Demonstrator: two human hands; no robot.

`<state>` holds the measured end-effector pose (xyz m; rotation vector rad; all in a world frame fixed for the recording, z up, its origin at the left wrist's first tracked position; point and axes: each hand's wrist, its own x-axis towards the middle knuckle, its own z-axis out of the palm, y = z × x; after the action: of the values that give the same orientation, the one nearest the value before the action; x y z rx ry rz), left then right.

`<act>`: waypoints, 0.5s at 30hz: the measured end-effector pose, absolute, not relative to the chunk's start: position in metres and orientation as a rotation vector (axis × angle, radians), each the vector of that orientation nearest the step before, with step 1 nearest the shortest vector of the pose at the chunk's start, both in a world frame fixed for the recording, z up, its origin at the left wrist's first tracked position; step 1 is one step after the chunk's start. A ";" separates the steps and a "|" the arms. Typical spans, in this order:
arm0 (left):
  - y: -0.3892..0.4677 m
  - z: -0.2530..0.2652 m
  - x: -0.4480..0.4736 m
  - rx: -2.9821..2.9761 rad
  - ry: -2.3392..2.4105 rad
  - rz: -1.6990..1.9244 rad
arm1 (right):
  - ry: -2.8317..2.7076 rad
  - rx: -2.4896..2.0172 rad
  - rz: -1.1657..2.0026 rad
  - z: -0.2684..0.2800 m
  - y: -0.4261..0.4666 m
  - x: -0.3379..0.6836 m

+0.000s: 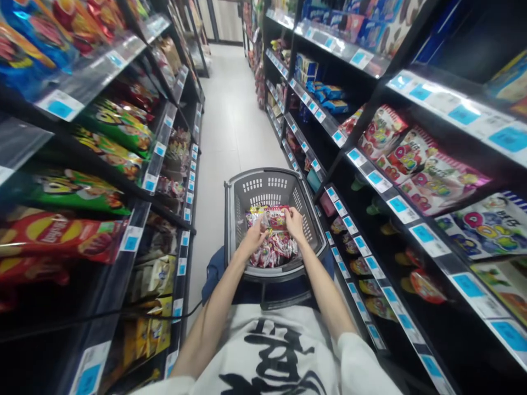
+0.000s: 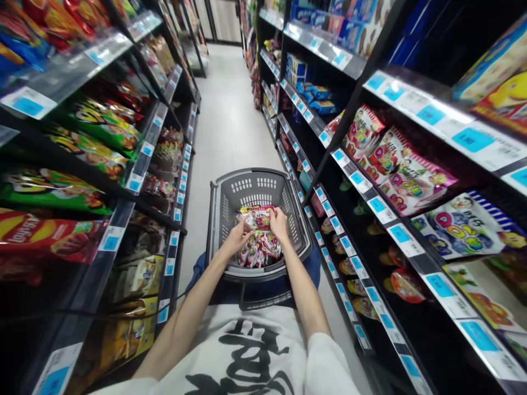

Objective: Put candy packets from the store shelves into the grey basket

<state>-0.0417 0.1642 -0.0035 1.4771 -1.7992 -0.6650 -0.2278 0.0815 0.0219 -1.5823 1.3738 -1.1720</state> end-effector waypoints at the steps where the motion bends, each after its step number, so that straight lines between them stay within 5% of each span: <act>1: 0.163 -0.003 -0.041 1.478 -1.833 -0.640 | 1.380 -1.554 -1.176 0.022 0.079 -0.227; 15: 0.151 0.006 -0.037 1.498 -1.742 -0.694 | 1.253 -1.174 -1.270 0.000 0.055 -0.219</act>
<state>-0.0373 0.1511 0.0064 1.4981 -1.7416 -0.6943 -0.2192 0.0553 0.0001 -1.1736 1.2533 -1.2703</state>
